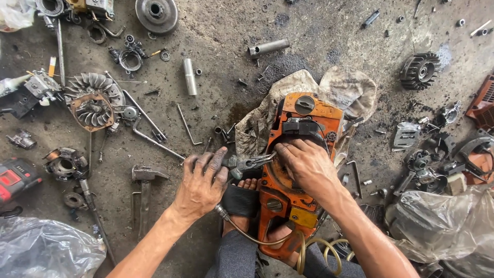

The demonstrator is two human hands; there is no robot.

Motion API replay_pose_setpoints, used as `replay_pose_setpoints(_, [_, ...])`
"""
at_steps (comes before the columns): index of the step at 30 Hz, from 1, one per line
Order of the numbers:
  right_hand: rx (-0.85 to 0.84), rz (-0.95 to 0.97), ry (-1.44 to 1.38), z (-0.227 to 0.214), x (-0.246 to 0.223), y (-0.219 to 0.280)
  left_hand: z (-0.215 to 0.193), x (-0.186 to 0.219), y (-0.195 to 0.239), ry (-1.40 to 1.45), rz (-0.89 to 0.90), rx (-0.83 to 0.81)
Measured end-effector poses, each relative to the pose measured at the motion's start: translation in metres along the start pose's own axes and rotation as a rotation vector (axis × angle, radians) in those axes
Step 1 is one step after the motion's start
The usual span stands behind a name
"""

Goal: Disassembling and cleaning the internal components of a chainsaw casing using an air compressor nozzle and various hand tools on a workshop floor.

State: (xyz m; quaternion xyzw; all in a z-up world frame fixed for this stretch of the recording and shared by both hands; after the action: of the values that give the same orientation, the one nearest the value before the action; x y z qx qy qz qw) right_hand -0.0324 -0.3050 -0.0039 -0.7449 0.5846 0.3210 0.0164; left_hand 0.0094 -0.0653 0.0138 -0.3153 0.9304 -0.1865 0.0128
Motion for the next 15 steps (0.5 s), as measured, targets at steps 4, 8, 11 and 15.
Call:
replay_pose_setpoints(4, [0.012,0.008,-0.006,0.001,0.000,-0.002,0.017,0.009,0.013,0.094,-0.098,-0.007])
replay_pose_setpoints(8, [0.048,-0.023,-0.016,-0.001,-0.001,-0.001,0.019,0.020,-0.001,0.179,-0.264,-0.150])
replay_pose_setpoints(11, [0.106,-0.050,-0.008,0.007,0.004,0.000,0.014,0.038,-0.001,0.063,-0.296,-0.161])
replay_pose_setpoints(15, [0.172,-0.103,0.054,0.001,-0.004,0.003,-0.008,0.057,-0.011,-0.029,-0.398,-0.189])
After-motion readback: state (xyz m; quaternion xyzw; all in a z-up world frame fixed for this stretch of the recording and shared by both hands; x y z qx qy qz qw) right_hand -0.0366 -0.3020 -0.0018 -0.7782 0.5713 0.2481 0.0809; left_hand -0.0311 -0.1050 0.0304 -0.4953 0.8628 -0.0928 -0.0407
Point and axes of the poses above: each hand's wrist, its own y-axis away from the middle knuckle, its own z-axis out of the palm, x = y × z, the point moved 6 cm from there along -y, towards the middle knuckle, and after that the axes turned 15 degrees about -y, right-handed, at the moved point
